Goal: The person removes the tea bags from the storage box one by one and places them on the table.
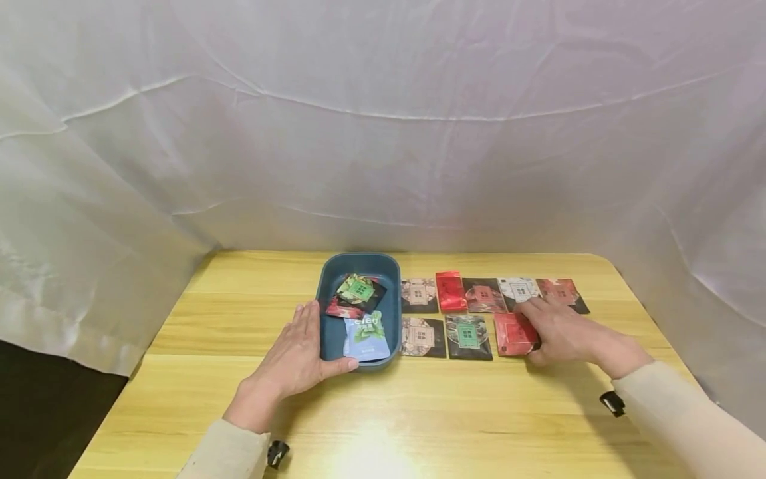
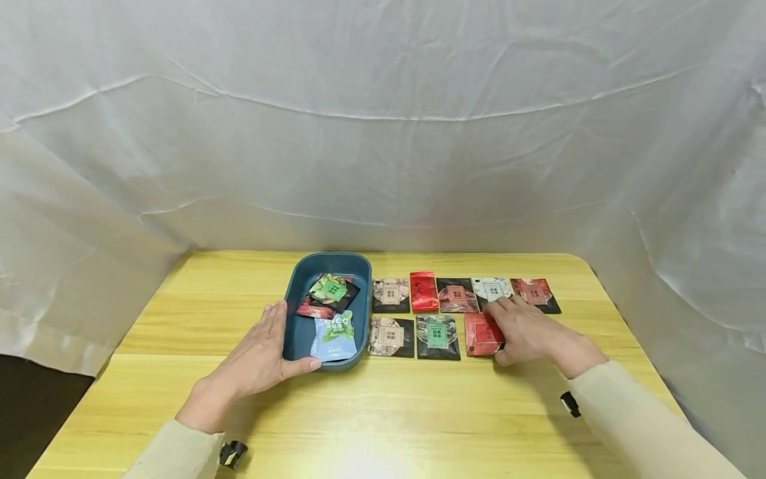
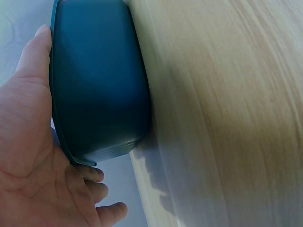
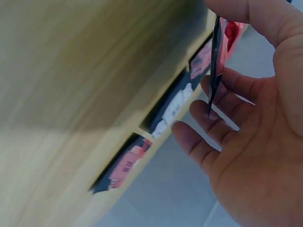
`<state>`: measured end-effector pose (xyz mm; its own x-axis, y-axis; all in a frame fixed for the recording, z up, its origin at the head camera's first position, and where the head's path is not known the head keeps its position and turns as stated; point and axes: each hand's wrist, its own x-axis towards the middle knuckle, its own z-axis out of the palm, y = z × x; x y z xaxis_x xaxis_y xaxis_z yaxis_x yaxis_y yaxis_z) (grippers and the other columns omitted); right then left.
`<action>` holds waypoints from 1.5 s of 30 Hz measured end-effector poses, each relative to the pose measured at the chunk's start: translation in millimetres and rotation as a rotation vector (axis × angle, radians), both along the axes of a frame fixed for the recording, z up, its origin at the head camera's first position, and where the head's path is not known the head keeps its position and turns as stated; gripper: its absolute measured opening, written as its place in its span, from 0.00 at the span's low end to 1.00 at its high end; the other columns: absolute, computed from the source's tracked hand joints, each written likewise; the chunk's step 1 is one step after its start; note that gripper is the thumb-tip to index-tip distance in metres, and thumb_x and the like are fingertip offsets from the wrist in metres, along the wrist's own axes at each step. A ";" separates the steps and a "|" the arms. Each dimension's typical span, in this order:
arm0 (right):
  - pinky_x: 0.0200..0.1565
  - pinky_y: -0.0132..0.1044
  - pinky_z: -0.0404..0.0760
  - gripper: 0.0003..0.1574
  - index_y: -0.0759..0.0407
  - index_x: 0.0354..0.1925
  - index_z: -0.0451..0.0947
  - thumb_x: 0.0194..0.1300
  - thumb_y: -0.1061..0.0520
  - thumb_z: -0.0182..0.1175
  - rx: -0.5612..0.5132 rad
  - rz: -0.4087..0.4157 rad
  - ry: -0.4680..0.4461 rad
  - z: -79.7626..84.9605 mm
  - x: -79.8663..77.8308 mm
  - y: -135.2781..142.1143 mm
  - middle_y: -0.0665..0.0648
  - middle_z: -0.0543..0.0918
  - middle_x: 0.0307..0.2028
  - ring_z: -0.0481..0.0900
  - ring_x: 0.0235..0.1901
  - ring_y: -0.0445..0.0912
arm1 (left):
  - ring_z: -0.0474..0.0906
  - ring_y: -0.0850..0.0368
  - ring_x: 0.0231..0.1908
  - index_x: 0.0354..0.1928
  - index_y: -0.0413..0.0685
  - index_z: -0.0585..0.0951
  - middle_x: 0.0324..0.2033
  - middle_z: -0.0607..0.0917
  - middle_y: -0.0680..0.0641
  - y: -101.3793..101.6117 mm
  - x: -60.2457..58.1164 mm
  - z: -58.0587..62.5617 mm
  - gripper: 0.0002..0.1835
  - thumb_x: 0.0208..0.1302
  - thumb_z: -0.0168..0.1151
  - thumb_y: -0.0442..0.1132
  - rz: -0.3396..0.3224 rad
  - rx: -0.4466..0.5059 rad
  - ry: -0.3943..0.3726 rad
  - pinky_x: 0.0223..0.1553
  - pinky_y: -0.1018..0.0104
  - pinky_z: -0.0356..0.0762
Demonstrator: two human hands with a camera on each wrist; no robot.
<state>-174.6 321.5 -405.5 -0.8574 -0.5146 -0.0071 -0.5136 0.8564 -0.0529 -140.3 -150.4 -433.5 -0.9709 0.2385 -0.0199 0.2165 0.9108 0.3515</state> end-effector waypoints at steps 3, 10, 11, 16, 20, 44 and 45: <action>0.63 0.67 0.64 0.46 0.60 0.55 0.72 0.36 0.47 0.74 0.009 -0.009 -0.025 -5.2 -2.4 0.9 0.58 0.78 0.48 0.75 0.54 0.59 | 0.41 0.38 0.76 0.76 0.34 0.41 0.76 0.44 0.34 0.3 -0.5 0.0 0.73 0.45 0.53 0.84 -0.003 0.003 0.006 0.73 0.41 0.50; 0.60 0.64 0.70 0.49 0.61 0.60 0.70 0.38 0.47 0.74 0.029 -0.033 -0.053 -10.0 -7.0 -0.8 0.62 0.77 0.54 0.73 0.56 0.63 | 0.41 0.38 0.76 0.76 0.34 0.41 0.76 0.44 0.33 0.2 -1.2 1.7 0.73 0.45 0.54 0.83 -0.005 0.010 0.006 0.73 0.41 0.49; 0.59 0.64 0.70 0.50 0.61 0.60 0.70 0.38 0.47 0.74 0.027 -0.033 -0.057 -9.8 -7.7 -1.7 0.62 0.77 0.55 0.73 0.56 0.63 | 0.41 0.38 0.76 0.76 0.34 0.41 0.76 0.44 0.33 0.1 -1.3 1.9 0.73 0.45 0.54 0.83 -0.003 0.010 0.005 0.73 0.41 0.49; 0.55 0.62 0.73 0.53 0.62 0.62 0.69 0.37 0.47 0.74 0.045 -0.030 -0.071 -9.1 -9.2 -5.4 0.63 0.77 0.56 0.74 0.54 0.60 | 0.41 0.38 0.76 0.76 0.34 0.41 0.76 0.44 0.34 0.0 -1.6 1.4 0.73 0.45 0.53 0.84 -0.002 0.014 0.000 0.73 0.41 0.50; 0.56 0.63 0.73 0.55 0.62 0.63 0.68 0.36 0.46 0.74 0.069 -0.038 -0.084 -9.4 -9.8 -5.6 0.64 0.77 0.57 0.73 0.55 0.61 | 0.42 0.38 0.76 0.76 0.35 0.41 0.76 0.45 0.34 0.1 -1.5 1.4 0.73 0.44 0.52 0.84 -0.003 0.010 0.000 0.73 0.41 0.50; 0.61 0.67 0.68 0.53 0.61 0.67 0.67 0.48 0.40 0.71 0.029 -0.011 -0.034 -5.7 -10.2 -24.7 0.64 0.73 0.62 0.69 0.63 0.65 | 0.41 0.38 0.76 0.76 0.33 0.41 0.76 0.44 0.33 1.1 -0.7 1.6 0.73 0.45 0.54 0.83 -0.004 -0.004 -0.014 0.73 0.41 0.50; 0.62 0.66 0.67 0.52 0.61 0.67 0.68 0.49 0.40 0.71 0.022 0.003 -0.024 -4.0 -11.4 -29.9 0.65 0.73 0.63 0.69 0.64 0.65 | 0.40 0.38 0.76 0.76 0.34 0.41 0.76 0.44 0.33 0.9 -0.7 1.7 0.73 0.45 0.55 0.83 -0.001 -0.005 -0.017 0.74 0.42 0.49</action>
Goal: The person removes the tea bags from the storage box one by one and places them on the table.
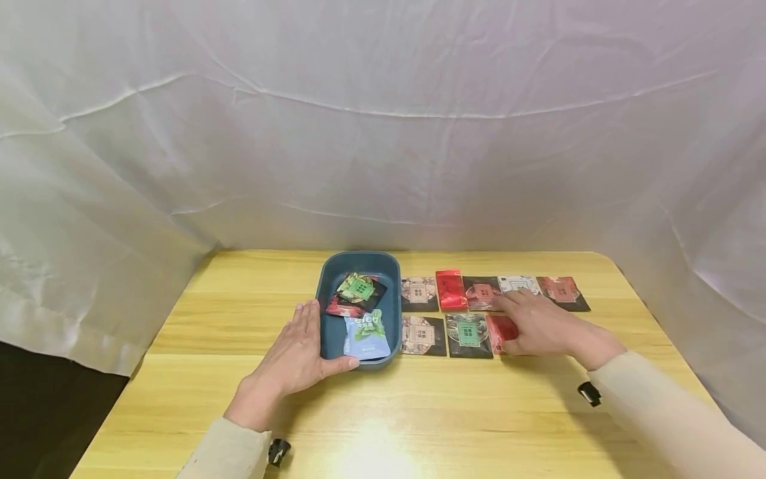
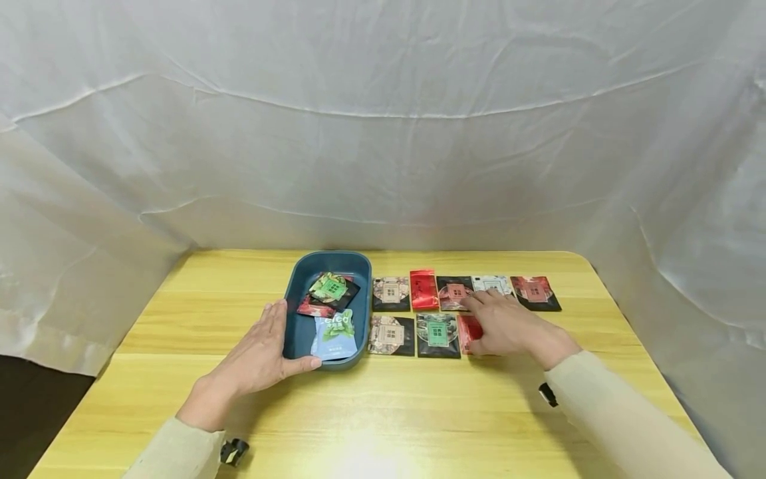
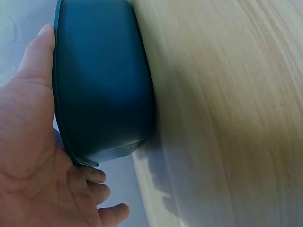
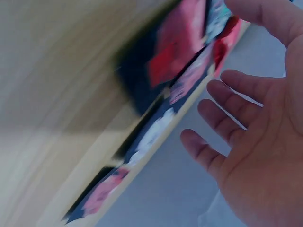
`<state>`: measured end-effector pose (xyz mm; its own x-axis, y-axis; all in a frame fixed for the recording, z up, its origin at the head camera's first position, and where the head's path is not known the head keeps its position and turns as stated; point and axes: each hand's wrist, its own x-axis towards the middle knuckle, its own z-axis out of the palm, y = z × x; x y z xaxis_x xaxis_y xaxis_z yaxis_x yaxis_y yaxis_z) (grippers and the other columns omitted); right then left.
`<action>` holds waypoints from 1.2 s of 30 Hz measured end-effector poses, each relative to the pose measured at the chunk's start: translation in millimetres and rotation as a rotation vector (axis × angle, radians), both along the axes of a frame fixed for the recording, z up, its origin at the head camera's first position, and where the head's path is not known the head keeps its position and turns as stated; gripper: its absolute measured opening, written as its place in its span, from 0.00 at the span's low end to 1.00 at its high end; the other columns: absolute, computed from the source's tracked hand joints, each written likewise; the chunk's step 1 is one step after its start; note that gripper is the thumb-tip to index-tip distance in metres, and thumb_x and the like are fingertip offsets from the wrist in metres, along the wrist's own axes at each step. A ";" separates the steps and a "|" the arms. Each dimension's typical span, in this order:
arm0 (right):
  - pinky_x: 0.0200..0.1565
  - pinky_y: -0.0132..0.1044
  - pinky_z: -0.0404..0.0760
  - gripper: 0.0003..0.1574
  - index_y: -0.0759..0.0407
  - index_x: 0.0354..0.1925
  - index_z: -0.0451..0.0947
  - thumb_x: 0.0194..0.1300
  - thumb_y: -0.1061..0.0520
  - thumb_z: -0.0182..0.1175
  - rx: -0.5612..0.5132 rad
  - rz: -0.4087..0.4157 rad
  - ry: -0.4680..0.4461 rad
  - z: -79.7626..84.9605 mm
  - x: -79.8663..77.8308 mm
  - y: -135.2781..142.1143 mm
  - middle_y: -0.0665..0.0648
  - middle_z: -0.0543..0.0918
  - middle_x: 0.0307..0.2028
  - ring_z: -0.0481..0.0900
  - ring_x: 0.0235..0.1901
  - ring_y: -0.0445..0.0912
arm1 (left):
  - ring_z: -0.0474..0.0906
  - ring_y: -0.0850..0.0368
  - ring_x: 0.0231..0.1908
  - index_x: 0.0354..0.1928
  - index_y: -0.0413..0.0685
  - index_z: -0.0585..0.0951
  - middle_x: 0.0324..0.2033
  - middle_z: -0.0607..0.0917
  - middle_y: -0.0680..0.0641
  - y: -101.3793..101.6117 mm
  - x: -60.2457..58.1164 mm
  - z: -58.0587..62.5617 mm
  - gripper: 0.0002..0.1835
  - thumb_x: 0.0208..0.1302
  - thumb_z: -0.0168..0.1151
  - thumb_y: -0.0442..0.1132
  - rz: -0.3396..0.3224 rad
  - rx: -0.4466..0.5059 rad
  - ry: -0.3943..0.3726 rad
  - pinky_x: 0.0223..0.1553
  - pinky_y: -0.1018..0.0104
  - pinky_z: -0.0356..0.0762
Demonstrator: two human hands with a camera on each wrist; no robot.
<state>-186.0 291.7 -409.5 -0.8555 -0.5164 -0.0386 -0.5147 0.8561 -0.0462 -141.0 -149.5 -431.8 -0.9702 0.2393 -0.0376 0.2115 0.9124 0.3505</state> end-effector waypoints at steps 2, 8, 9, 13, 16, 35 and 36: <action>0.63 0.65 0.67 0.48 0.62 0.66 0.68 0.52 0.42 0.69 -0.016 0.027 0.024 3.3 -2.9 -11.9 0.65 0.73 0.63 0.69 0.64 0.64 | 0.40 0.38 0.76 0.76 0.33 0.41 0.76 0.44 0.32 -0.3 -0.4 0.2 0.73 0.45 0.55 0.83 0.000 0.001 0.002 0.74 0.42 0.49; 0.64 0.57 0.71 0.40 0.62 0.64 0.70 0.58 0.47 0.66 -0.064 0.086 0.099 15.4 -12.7 -56.0 0.62 0.76 0.61 0.72 0.61 0.58 | 0.41 0.36 0.76 0.75 0.32 0.43 0.75 0.45 0.31 0.1 -0.3 0.1 0.73 0.45 0.55 0.82 -0.007 -0.027 0.043 0.73 0.42 0.50; 0.63 0.56 0.72 0.39 0.62 0.64 0.70 0.59 0.47 0.66 -0.068 0.094 0.108 17.4 -14.6 -64.1 0.61 0.76 0.60 0.72 0.61 0.57 | 0.41 0.37 0.76 0.75 0.32 0.43 0.75 0.45 0.31 0.2 0.0 0.1 0.72 0.45 0.54 0.83 -0.006 -0.034 0.049 0.73 0.42 0.51; 0.65 0.52 0.71 0.40 0.61 0.66 0.69 0.61 0.45 0.64 -0.062 0.125 0.128 22.9 -21.6 -97.2 0.60 0.75 0.62 0.71 0.62 0.56 | 0.41 0.37 0.76 0.75 0.32 0.45 0.75 0.46 0.31 0.1 1.0 1.0 0.73 0.44 0.53 0.84 -0.005 -0.059 0.068 0.73 0.41 0.51; 0.68 0.51 0.68 0.41 0.60 0.68 0.67 0.62 0.43 0.63 -0.054 0.133 0.109 25.4 -25.0 -122.0 0.60 0.73 0.64 0.69 0.65 0.55 | 0.41 0.37 0.76 0.75 0.32 0.46 0.75 0.47 0.31 0.5 1.8 2.0 0.73 0.43 0.51 0.85 -0.002 -0.070 0.076 0.73 0.41 0.50; 0.72 0.51 0.61 0.50 0.63 0.74 0.54 0.66 0.40 0.58 -0.001 0.096 -0.095 0.4 -45.5 -236.0 0.63 0.61 0.73 0.58 0.72 0.57 | 0.42 0.39 0.76 0.75 0.33 0.45 0.75 0.46 0.32 8.9 6.3 0.6 0.73 0.44 0.48 0.86 -0.010 -0.066 0.072 0.73 0.42 0.51; 0.72 0.51 0.61 0.49 0.63 0.74 0.55 0.66 0.39 0.57 0.018 0.094 -0.081 -2.4 -45.8 -239.4 0.64 0.62 0.72 0.59 0.72 0.57 | 0.43 0.39 0.76 0.75 0.32 0.45 0.75 0.46 0.31 8.8 6.4 0.8 0.73 0.44 0.48 0.86 -0.011 -0.063 0.075 0.73 0.41 0.51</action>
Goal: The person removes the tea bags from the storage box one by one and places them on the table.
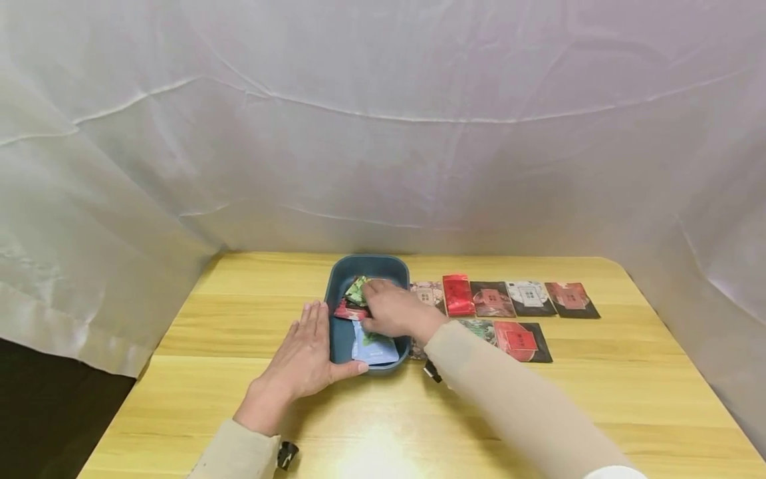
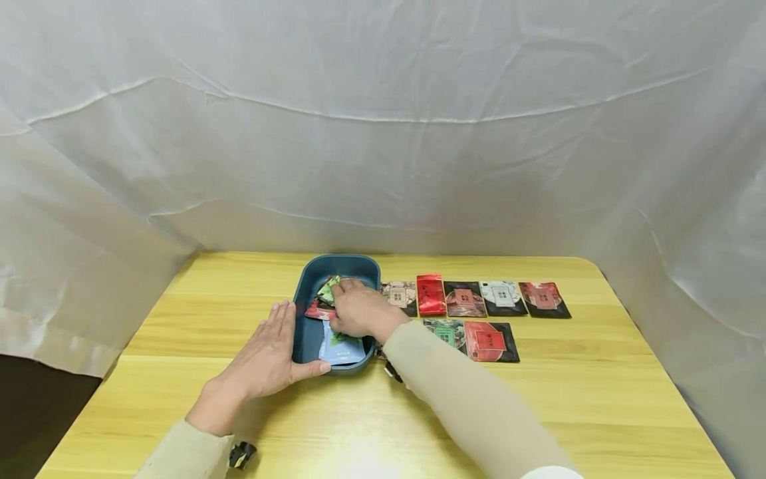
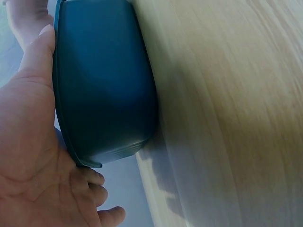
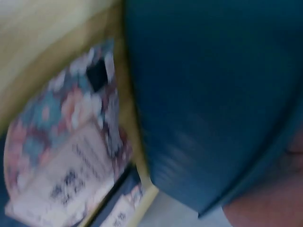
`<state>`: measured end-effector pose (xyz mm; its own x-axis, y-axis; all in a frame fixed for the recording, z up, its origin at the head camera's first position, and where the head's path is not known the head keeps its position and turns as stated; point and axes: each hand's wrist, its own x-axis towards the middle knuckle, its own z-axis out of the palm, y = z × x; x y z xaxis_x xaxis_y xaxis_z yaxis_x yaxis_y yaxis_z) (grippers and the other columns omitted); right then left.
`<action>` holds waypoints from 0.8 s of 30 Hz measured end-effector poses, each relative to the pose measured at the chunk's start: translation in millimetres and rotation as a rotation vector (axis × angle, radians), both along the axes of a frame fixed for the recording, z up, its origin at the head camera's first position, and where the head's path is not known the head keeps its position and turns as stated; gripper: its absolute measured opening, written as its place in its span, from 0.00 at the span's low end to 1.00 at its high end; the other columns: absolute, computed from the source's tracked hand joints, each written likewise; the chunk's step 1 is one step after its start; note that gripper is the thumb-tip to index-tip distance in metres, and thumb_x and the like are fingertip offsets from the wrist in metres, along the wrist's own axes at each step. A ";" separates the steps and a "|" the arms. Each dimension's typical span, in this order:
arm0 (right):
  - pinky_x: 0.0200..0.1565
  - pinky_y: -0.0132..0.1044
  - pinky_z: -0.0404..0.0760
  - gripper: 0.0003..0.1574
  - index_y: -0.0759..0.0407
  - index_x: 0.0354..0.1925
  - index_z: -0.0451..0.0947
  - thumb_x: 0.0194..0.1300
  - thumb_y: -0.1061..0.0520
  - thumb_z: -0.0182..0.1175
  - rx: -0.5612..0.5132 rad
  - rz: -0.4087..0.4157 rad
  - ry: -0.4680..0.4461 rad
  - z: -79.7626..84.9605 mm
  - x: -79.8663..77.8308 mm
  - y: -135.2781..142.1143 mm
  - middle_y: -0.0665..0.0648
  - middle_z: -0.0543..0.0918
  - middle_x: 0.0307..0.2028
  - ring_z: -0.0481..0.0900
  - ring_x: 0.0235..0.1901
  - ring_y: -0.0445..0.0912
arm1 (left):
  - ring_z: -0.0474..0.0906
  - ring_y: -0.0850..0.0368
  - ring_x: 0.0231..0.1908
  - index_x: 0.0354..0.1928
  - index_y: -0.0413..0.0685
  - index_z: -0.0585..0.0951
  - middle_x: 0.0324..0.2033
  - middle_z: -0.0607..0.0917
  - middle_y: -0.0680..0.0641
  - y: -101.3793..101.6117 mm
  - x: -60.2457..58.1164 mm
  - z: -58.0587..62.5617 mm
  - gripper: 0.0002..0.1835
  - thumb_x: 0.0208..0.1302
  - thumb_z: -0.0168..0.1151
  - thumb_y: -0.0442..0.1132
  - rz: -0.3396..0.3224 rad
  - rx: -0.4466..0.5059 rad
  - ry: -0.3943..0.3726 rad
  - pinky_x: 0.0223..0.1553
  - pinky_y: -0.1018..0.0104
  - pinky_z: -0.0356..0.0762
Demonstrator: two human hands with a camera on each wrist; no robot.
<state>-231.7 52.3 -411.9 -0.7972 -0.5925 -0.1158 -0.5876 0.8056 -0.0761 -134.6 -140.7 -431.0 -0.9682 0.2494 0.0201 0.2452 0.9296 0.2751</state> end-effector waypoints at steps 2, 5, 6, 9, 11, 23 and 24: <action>0.72 0.49 0.61 0.47 0.64 0.74 0.55 0.68 0.39 0.53 0.041 -0.007 0.029 -5.7 0.0 -5.5 0.64 0.63 0.71 0.60 0.72 0.57 | 0.43 0.39 0.76 0.75 0.32 0.45 0.75 0.47 0.31 0.1 0.1 0.0 0.73 0.44 0.48 0.86 -0.002 0.005 0.001 0.73 0.41 0.52; 0.73 0.48 0.58 0.45 0.64 0.74 0.55 0.71 0.39 0.48 0.097 -0.024 0.043 -12.2 -0.3 -12.8 0.65 0.63 0.72 0.59 0.73 0.57 | 0.43 0.39 0.76 0.75 0.32 0.45 0.75 0.48 0.31 0.1 0.3 0.2 0.73 0.44 0.50 0.85 -0.001 0.009 0.001 0.73 0.40 0.52; 0.74 0.49 0.57 0.45 0.64 0.74 0.54 0.72 0.38 0.46 0.112 -0.033 0.038 -13.3 0.1 -14.6 0.65 0.62 0.72 0.58 0.73 0.57 | 0.43 0.38 0.76 0.75 0.32 0.45 0.75 0.47 0.31 0.1 0.3 0.4 0.73 0.44 0.50 0.85 -0.001 0.011 0.000 0.73 0.40 0.52; 0.74 0.53 0.55 0.43 0.60 0.75 0.53 0.73 0.37 0.41 0.138 -0.076 -0.009 -14.7 1.9 -18.6 0.62 0.59 0.74 0.55 0.74 0.56 | 0.43 0.39 0.76 0.75 0.32 0.45 0.75 0.47 0.31 0.2 0.1 0.1 0.72 0.46 0.52 0.84 0.000 0.019 -0.007 0.73 0.41 0.51; 0.73 0.55 0.56 0.42 0.59 0.75 0.54 0.74 0.37 0.39 0.151 -0.082 -0.016 -14.9 4.9 -18.9 0.61 0.59 0.74 0.55 0.74 0.55 | 0.43 0.39 0.76 0.75 0.32 0.44 0.75 0.46 0.31 0.3 0.0 -0.4 0.71 0.46 0.52 0.83 -0.002 0.023 -0.008 0.73 0.40 0.51; 0.64 0.54 0.69 0.31 0.56 0.61 0.75 0.71 0.39 0.48 0.184 0.051 0.101 -5.1 33.6 -13.7 0.59 0.78 0.59 0.74 0.61 0.54 | 0.41 0.39 0.76 0.75 0.32 0.43 0.75 0.44 0.31 -0.8 0.4 -0.4 0.73 0.45 0.47 0.86 -0.007 0.030 -0.027 0.73 0.41 0.51; 0.62 0.54 0.72 0.28 0.55 0.57 0.78 0.70 0.40 0.49 0.173 0.063 0.105 -3.0 35.3 -13.3 0.58 0.81 0.55 0.76 0.58 0.53 | 0.41 0.39 0.76 0.75 0.32 0.43 0.75 0.44 0.32 -0.9 0.4 -0.5 0.73 0.45 0.47 0.86 -0.005 0.031 -0.032 0.73 0.42 0.50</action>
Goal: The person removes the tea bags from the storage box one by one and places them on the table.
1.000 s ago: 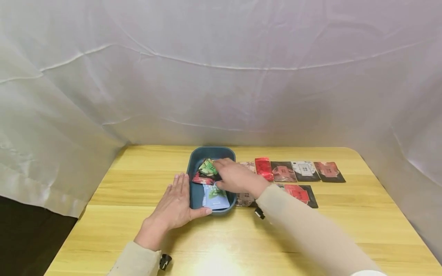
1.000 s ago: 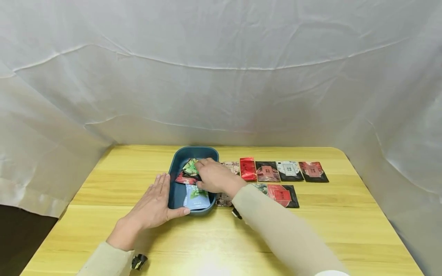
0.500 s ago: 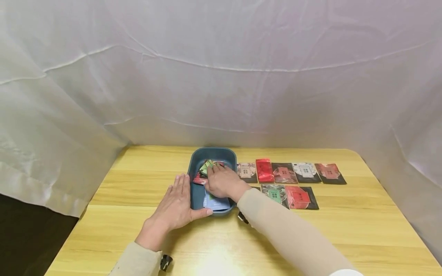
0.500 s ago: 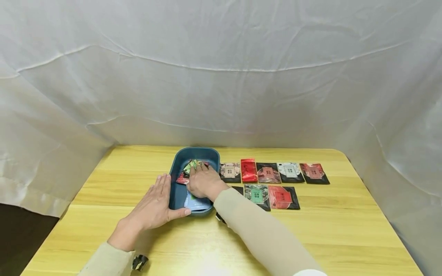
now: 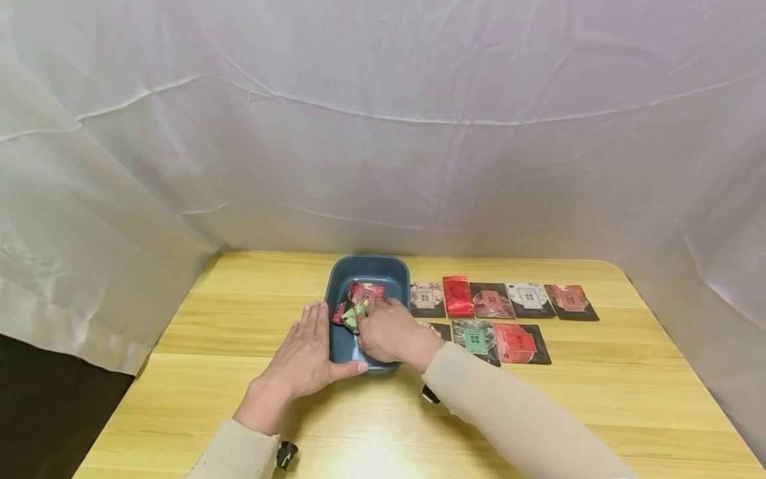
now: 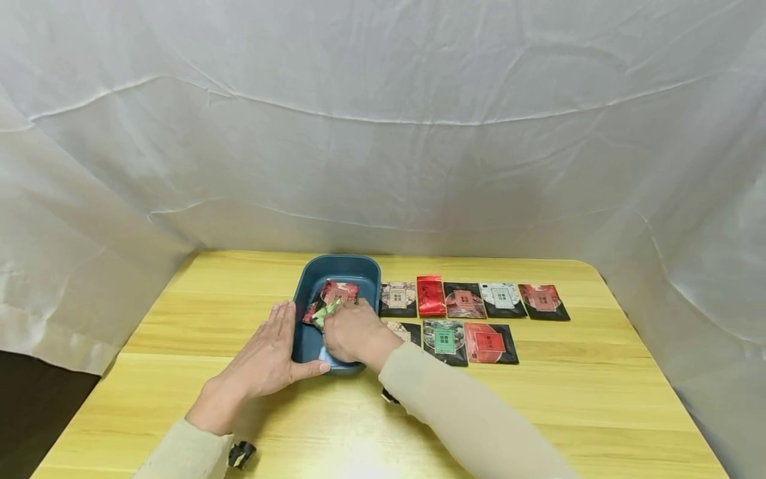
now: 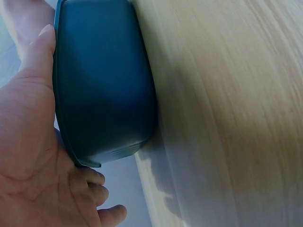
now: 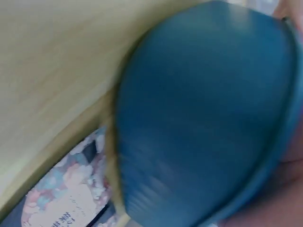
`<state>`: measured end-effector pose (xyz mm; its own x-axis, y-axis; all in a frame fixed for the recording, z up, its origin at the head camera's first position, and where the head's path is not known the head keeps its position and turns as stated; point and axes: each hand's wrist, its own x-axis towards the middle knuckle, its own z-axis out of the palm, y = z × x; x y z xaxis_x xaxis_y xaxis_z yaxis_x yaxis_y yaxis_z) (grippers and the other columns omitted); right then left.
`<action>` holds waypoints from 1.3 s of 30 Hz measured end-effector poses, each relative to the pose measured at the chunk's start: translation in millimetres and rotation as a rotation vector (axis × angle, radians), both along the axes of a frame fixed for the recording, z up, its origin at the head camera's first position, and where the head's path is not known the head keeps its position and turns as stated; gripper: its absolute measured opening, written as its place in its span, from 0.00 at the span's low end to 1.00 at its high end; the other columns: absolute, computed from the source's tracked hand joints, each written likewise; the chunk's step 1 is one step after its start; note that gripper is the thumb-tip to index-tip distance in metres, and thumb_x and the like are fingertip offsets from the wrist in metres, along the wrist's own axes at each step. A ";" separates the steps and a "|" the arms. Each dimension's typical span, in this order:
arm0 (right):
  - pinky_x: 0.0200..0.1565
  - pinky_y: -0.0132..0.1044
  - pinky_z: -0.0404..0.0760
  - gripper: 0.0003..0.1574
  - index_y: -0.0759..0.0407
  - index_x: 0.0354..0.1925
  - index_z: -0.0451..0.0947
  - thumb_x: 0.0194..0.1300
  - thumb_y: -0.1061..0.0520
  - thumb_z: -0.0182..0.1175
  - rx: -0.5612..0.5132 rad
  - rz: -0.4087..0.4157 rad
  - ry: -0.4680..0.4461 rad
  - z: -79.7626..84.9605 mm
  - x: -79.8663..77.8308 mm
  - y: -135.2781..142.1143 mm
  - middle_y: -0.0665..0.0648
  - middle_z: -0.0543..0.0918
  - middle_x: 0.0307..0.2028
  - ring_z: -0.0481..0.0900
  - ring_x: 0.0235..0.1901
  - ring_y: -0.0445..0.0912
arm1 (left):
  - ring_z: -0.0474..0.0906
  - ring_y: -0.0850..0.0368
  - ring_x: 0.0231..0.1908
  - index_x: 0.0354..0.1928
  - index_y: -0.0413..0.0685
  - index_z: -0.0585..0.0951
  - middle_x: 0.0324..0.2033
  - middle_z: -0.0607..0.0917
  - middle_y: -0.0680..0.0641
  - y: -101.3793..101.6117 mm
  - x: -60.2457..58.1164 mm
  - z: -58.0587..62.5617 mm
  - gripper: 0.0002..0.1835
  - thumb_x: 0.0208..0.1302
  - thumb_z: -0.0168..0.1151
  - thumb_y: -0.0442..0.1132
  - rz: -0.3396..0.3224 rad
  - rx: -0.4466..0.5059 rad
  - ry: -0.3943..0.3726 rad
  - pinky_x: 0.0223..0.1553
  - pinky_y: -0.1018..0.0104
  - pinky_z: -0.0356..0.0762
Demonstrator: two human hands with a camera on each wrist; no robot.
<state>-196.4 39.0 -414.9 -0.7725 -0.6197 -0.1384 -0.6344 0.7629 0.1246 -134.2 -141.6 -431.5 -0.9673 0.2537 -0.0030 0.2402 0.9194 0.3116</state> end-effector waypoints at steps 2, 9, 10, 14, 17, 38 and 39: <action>0.56 0.53 0.75 0.21 0.52 0.51 0.81 0.69 0.43 0.51 -0.030 0.012 -0.002 5.0 1.5 0.8 0.55 0.84 0.50 0.80 0.52 0.51 | 0.40 0.39 0.76 0.75 0.33 0.42 0.75 0.43 0.32 -0.3 -0.2 -0.1 0.73 0.45 0.48 0.86 0.002 0.000 -0.005 0.73 0.42 0.50; 0.68 0.50 0.68 0.35 0.55 0.68 0.68 0.63 0.56 0.59 -0.098 0.018 -0.034 16.6 -12.9 7.1 0.56 0.73 0.66 0.70 0.66 0.53 | 0.42 0.39 0.76 0.75 0.32 0.42 0.75 0.43 0.32 0.2 0.0 0.1 0.73 0.45 0.51 0.84 0.004 0.005 -0.003 0.74 0.42 0.50; 0.71 0.49 0.63 0.39 0.56 0.71 0.64 0.63 0.57 0.59 -0.097 0.019 -0.051 16.2 -15.4 8.2 0.57 0.68 0.70 0.66 0.69 0.54 | 0.41 0.39 0.76 0.75 0.32 0.42 0.75 0.43 0.32 0.3 0.1 0.1 0.72 0.45 0.51 0.84 0.005 0.006 -0.007 0.74 0.42 0.49; 0.74 0.49 0.56 0.43 0.56 0.75 0.54 0.65 0.56 0.57 -0.064 0.002 -0.110 9.9 -20.8 11.7 0.59 0.61 0.74 0.58 0.73 0.55 | 0.40 0.39 0.76 0.75 0.33 0.42 0.75 0.43 0.32 0.9 0.5 0.2 0.72 0.46 0.51 0.84 0.006 0.003 -0.015 0.74 0.43 0.49; 0.73 0.53 0.57 0.43 0.52 0.76 0.52 0.68 0.56 0.56 -0.019 0.007 -0.121 5.3 -21.5 12.7 0.56 0.58 0.75 0.57 0.74 0.54 | 0.41 0.39 0.76 0.75 0.32 0.42 0.75 0.44 0.32 1.3 0.6 0.6 0.72 0.46 0.52 0.83 0.005 0.008 -0.014 0.74 0.43 0.49; 0.73 0.58 0.54 0.46 0.47 0.75 0.57 0.66 0.34 0.57 -0.010 0.030 -0.139 4.3 -22.1 11.6 0.54 0.60 0.75 0.56 0.74 0.54 | 0.40 0.39 0.76 0.75 0.33 0.42 0.75 0.43 0.32 0.8 1.4 2.0 0.72 0.47 0.53 0.83 0.008 0.014 -0.025 0.74 0.43 0.49; 0.73 0.59 0.54 0.47 0.48 0.75 0.56 0.66 0.33 0.56 -0.013 0.022 -0.142 4.0 -21.6 12.0 0.55 0.61 0.74 0.58 0.73 0.55 | 0.41 0.39 0.76 0.75 0.33 0.42 0.75 0.43 0.32 1.0 1.3 2.0 0.71 0.47 0.53 0.82 0.008 0.016 -0.025 0.74 0.43 0.49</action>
<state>-218.0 51.0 -410.9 -0.7322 -0.6385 -0.2370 -0.6613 0.7498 0.0229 -132.9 -140.6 -429.6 -0.9689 0.2463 -0.0234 0.2249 0.9162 0.3316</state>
